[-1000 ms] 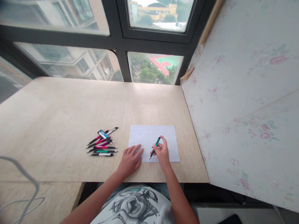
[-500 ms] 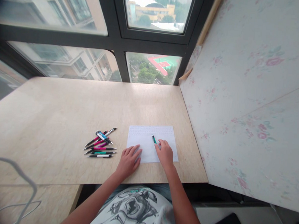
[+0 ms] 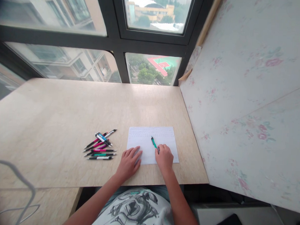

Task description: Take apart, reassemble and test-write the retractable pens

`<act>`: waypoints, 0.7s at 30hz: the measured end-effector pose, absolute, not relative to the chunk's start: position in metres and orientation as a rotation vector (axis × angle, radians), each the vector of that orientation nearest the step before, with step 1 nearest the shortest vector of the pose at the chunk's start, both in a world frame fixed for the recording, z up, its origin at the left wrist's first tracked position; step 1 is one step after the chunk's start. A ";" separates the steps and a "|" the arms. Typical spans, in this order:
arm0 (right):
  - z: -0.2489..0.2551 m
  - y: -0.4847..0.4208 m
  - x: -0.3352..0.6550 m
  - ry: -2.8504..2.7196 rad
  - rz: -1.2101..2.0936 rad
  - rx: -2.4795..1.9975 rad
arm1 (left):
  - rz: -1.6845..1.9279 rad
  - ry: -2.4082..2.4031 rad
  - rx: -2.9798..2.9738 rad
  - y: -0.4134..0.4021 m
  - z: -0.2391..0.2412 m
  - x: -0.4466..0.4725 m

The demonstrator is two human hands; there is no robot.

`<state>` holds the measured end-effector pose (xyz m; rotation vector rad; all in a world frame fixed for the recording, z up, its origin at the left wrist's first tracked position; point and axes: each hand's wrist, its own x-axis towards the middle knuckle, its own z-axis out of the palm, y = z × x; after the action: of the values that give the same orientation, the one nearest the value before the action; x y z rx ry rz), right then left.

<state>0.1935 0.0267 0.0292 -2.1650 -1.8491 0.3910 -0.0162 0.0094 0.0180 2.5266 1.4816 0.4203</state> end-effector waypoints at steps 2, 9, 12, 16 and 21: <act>0.032 0.026 0.192 -1.878 0.352 -2.203 | 0.425 1.479 2.529 0.010 0.017 -0.016; 0.033 0.025 0.184 -1.898 0.332 -2.255 | 0.427 1.473 2.533 0.011 0.017 -0.016; 0.029 0.029 0.201 -1.783 0.311 -2.297 | 0.430 1.476 2.529 0.011 0.018 -0.016; 0.025 0.037 0.259 -1.398 0.160 -2.509 | 0.448 1.481 2.530 0.012 0.017 -0.016; 0.023 0.039 0.324 -0.938 -0.064 -2.726 | 0.457 1.481 2.526 0.012 0.016 -0.016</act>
<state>0.3244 0.0394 0.0231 -2.7260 -0.9377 -0.0639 -0.0161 0.0124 0.0165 2.5263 1.4807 0.4569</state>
